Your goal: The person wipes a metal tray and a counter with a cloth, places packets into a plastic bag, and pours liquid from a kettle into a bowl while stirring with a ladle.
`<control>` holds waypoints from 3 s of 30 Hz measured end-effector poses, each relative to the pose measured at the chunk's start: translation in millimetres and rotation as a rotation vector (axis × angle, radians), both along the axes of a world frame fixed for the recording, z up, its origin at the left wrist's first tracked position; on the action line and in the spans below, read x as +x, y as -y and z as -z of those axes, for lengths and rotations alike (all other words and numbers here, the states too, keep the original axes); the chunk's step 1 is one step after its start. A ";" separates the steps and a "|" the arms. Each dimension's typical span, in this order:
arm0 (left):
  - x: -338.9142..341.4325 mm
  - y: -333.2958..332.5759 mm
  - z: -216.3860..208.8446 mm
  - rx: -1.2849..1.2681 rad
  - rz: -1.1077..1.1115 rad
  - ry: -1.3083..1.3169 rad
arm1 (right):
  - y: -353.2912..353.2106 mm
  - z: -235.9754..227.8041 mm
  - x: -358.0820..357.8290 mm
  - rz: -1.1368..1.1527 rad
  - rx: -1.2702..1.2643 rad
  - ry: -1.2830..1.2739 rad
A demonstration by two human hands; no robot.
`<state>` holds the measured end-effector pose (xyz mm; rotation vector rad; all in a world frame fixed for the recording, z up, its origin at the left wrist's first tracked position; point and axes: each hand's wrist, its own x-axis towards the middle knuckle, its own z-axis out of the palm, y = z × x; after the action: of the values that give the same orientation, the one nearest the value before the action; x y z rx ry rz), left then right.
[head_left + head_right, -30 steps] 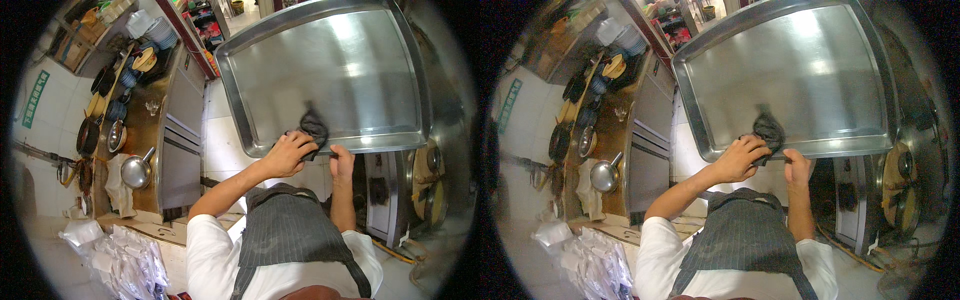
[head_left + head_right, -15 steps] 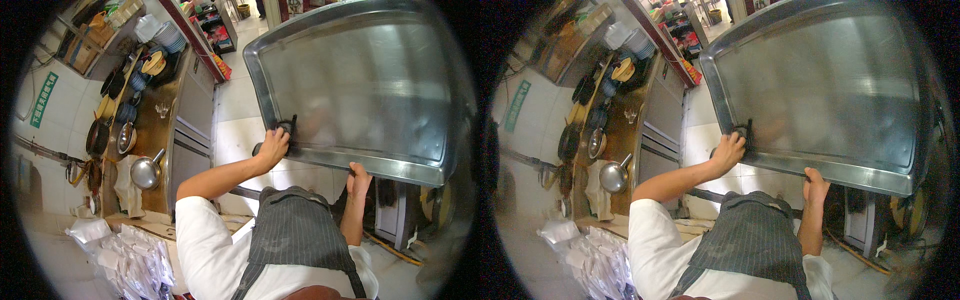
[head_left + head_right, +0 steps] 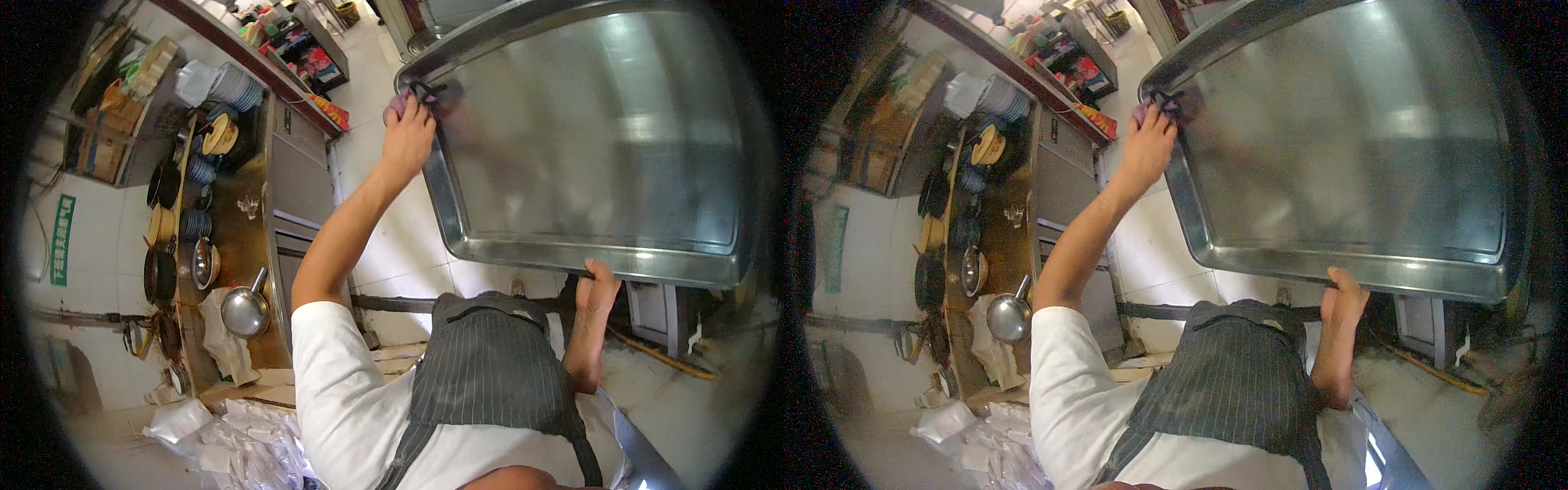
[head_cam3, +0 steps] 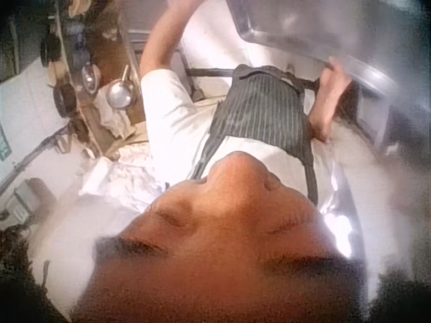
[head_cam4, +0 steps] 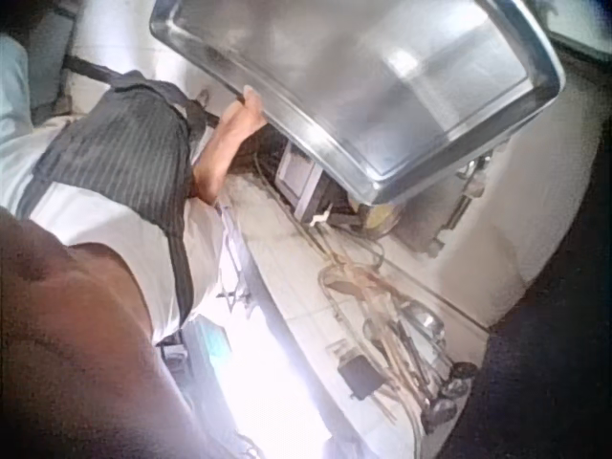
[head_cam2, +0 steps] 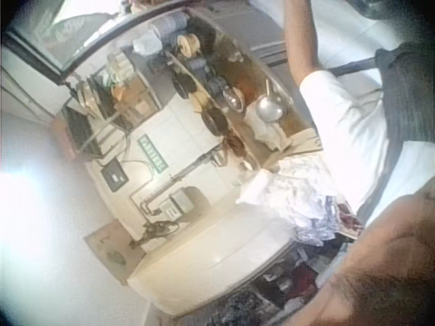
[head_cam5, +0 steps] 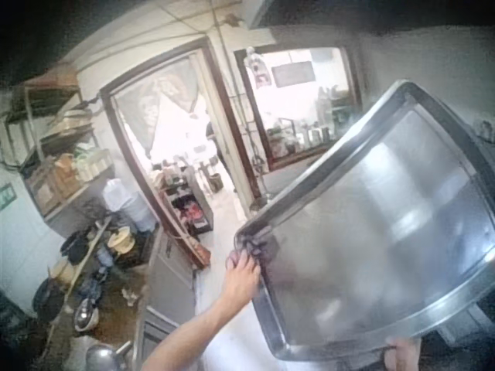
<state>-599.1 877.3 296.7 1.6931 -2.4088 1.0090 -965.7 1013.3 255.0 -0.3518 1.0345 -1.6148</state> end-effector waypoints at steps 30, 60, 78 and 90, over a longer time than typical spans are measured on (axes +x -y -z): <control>-116.5 131.7 36.2 1.370 0.312 -0.783 | 191.0 29.9 -114.9 0.129 -0.033 -0.087; -154.6 203.3 190.8 0.753 -0.234 -0.128 | 339.1 80.8 -254.9 0.066 -0.031 -0.396; -303.7 231.5 163.3 1.164 -0.420 -1.880 | 428.1 175.0 -337.4 -0.266 0.378 0.318; -332.6 287.3 211.2 1.228 -0.298 -1.300 | 504.3 244.5 -390.5 -0.299 0.317 0.206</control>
<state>-931.6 590.0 85.5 1.8363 -1.6761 -1.5185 -1356.2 509.0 10.6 -0.1146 1.0069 -1.1715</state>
